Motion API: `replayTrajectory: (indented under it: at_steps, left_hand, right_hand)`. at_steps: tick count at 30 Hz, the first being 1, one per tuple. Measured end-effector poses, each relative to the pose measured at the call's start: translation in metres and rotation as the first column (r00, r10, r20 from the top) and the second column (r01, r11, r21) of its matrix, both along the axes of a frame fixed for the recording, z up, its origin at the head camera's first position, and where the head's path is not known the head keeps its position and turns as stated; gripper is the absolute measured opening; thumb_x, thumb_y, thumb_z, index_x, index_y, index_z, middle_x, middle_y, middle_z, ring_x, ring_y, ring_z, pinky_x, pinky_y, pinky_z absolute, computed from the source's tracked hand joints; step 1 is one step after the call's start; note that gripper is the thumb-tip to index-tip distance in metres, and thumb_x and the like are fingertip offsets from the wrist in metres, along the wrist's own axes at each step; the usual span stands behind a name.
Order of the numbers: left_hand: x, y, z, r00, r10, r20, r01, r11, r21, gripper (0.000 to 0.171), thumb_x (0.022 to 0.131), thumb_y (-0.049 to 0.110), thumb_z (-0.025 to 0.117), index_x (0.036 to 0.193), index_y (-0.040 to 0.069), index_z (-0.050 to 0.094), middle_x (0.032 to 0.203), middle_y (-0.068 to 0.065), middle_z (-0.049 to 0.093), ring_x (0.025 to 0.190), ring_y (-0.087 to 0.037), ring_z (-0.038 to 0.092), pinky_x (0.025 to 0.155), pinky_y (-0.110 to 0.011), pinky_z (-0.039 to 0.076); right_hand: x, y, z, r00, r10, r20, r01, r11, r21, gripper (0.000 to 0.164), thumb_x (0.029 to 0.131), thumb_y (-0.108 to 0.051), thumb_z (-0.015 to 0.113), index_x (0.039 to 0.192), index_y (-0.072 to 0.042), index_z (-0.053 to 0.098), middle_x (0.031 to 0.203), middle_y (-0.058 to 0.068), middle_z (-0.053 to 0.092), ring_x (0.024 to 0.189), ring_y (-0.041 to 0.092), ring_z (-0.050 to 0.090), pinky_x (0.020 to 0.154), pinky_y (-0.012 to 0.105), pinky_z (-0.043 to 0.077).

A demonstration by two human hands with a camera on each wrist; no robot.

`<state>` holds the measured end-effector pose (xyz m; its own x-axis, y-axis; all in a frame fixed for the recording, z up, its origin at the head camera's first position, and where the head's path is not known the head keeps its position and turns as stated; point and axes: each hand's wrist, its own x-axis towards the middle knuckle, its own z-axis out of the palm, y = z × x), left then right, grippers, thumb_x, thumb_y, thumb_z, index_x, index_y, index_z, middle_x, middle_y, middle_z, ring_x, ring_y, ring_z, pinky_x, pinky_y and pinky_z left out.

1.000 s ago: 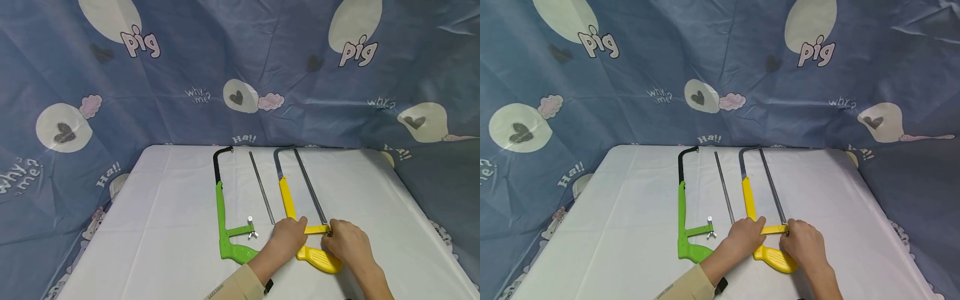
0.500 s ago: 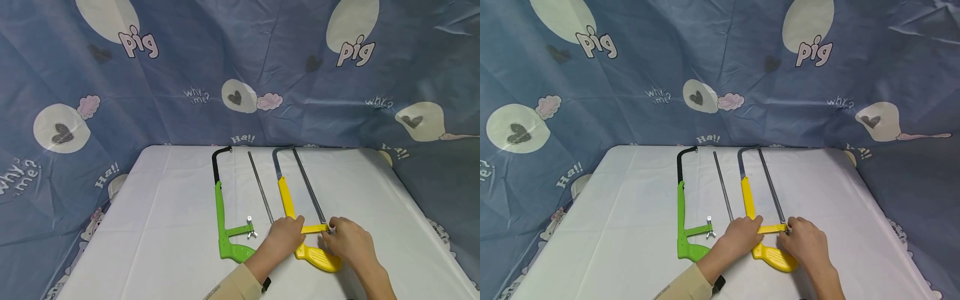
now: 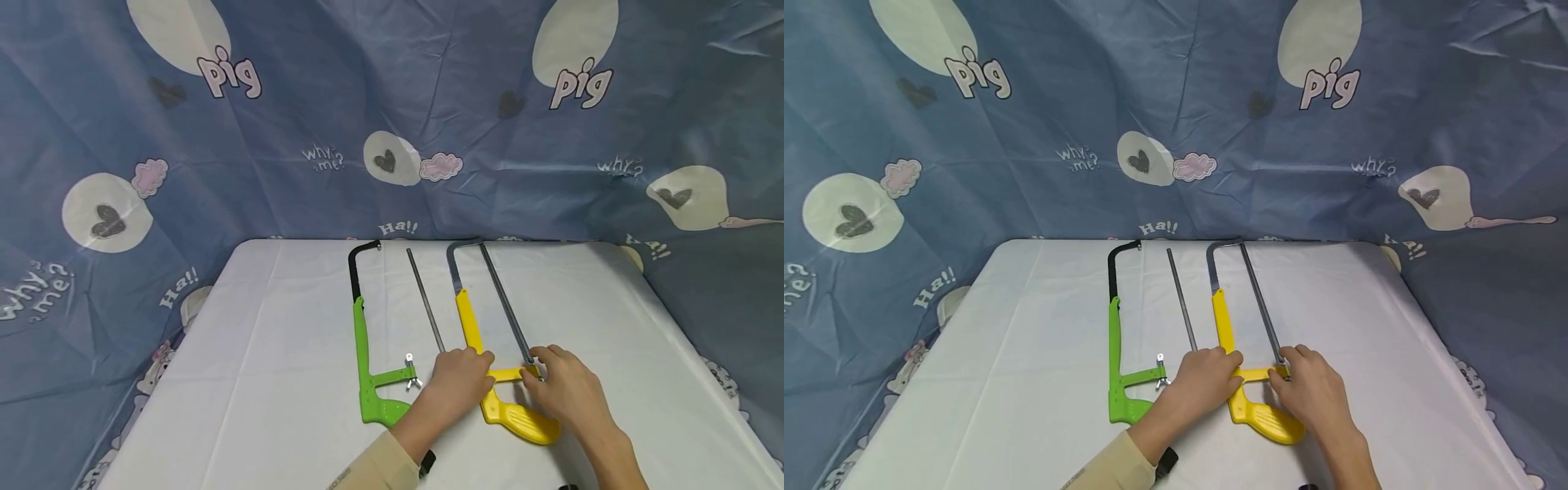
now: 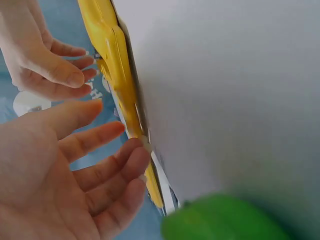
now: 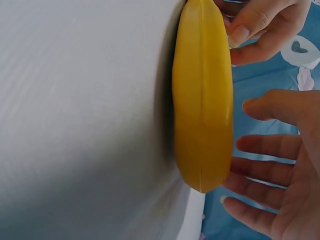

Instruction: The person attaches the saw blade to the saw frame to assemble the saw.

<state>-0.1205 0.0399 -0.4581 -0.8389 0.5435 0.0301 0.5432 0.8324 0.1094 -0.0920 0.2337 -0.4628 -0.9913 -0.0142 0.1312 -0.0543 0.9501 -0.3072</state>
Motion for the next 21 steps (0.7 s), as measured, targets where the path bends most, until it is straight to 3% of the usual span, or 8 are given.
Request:
replayTrajectory:
  at_steps: [3,7,14,21]
  left_hand:
    - [-0.002,-0.006,0.0,0.999,0.007,-0.035,-0.006,1.0,0.008,0.015,0.093,0.037,0.066,0.096,0.022,0.066,0.077,0.001,0.064,0.062,-0.015,0.059,0.047,-0.029,0.041]
    - [-0.006,-0.013,0.0,0.998,0.012,-0.054,-0.01,1.0,0.03,0.016,0.093,0.037,0.065,0.095,0.021,0.066,0.077,0.001,0.062,0.06,-0.014,0.057,0.046,-0.029,0.039]
    - [-0.013,-0.026,0.004,0.998,0.054,0.01,-0.055,0.993,0.1,0.017,0.095,0.033,0.065,0.1,0.018,0.069,0.08,0.001,0.064,0.064,-0.014,0.058,0.051,-0.03,0.042]
    - [-0.017,-0.041,0.004,0.996,0.088,0.023,-0.09,0.991,0.097,0.018,0.095,0.033,0.064,0.104,0.018,0.069,0.084,-0.001,0.066,0.073,-0.019,0.064,0.054,-0.033,0.046]
  right_hand:
    - [-0.002,-0.003,0.0,1.0,0.01,0.003,-0.01,1.0,-0.008,0.041,0.083,-0.029,0.075,0.116,-0.005,0.069,0.113,0.016,0.069,0.099,0.037,0.066,0.08,0.056,0.053]
    - [-0.005,-0.006,0.001,1.0,0.023,0.005,-0.023,1.0,-0.003,0.04,0.083,-0.029,0.075,0.115,-0.006,0.069,0.107,0.013,0.07,0.09,0.031,0.066,0.076,0.052,0.053]
    - [-0.012,-0.015,0.008,0.998,0.056,0.014,-0.057,0.998,0.001,0.038,0.085,-0.031,0.074,0.114,-0.007,0.07,0.101,0.008,0.071,0.08,0.02,0.063,0.069,0.044,0.053]
    - [-0.018,-0.027,0.014,0.996,0.081,0.031,-0.08,0.997,-0.016,0.034,0.085,-0.031,0.073,0.11,-0.009,0.071,0.096,0.005,0.071,0.076,0.017,0.063,0.065,0.04,0.052]
